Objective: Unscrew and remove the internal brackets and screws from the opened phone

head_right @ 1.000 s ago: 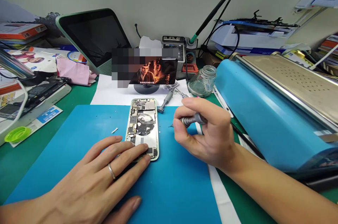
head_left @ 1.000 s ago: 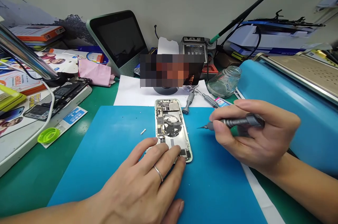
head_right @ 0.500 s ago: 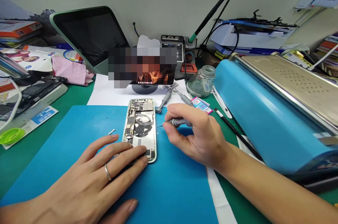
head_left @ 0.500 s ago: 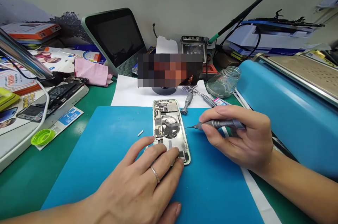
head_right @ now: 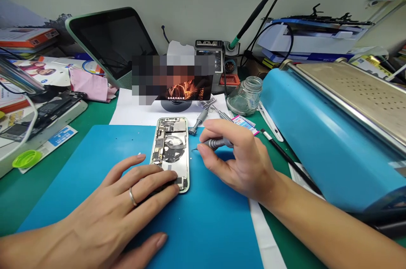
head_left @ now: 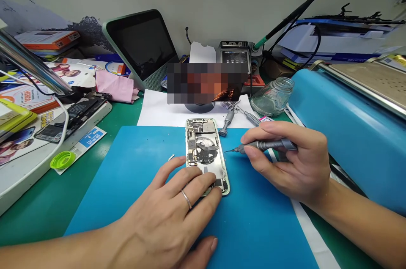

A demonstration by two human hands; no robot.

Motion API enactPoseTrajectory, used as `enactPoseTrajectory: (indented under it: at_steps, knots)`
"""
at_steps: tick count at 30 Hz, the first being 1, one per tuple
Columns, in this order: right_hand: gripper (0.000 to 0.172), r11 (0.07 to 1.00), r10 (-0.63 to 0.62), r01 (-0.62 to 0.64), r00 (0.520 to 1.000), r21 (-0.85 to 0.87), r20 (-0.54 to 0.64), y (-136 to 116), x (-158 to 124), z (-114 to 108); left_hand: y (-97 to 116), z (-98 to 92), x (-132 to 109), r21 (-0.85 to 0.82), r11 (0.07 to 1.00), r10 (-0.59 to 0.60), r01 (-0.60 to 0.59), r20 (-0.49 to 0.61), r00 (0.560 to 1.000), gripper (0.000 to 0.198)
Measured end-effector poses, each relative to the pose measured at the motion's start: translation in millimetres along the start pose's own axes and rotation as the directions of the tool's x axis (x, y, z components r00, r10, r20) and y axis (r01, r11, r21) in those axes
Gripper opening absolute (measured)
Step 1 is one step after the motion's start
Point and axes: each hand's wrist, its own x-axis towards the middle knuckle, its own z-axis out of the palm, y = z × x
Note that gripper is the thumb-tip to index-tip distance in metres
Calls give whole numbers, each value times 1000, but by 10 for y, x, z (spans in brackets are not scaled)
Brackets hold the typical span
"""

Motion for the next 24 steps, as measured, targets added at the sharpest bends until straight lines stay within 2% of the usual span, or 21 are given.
enactPoseTrajectory:
  at_steps: [4, 7, 14, 19, 24]
  knots:
    - [49, 1000, 9, -9, 1000, -5, -2, 13, -19, 0, 4, -125, 34, 32, 999, 10, -13, 109, 994, 39]
    - [49, 1000, 3, -3, 1000, -7, -20, 25, -36, 4, -15, -165, 30, 54, 998, 29, -35, 124, 992, 43]
    - [40, 999, 46, -45, 999, -14, 13, 0, -25, -23, -53, -79, 14, 38, 998, 41, -47, 144, 989, 41]
    - [53, 1000, 4, -4, 1000, 2, -10, 8, -8, -4, -22, -56, 20, 4, 999, 42, -42, 69, 997, 43]
    - [53, 1000, 8, -8, 1000, 8, -29, 13, 0, 20, -21, -91, 3, 25, 999, 32, -36, 146, 989, 41]
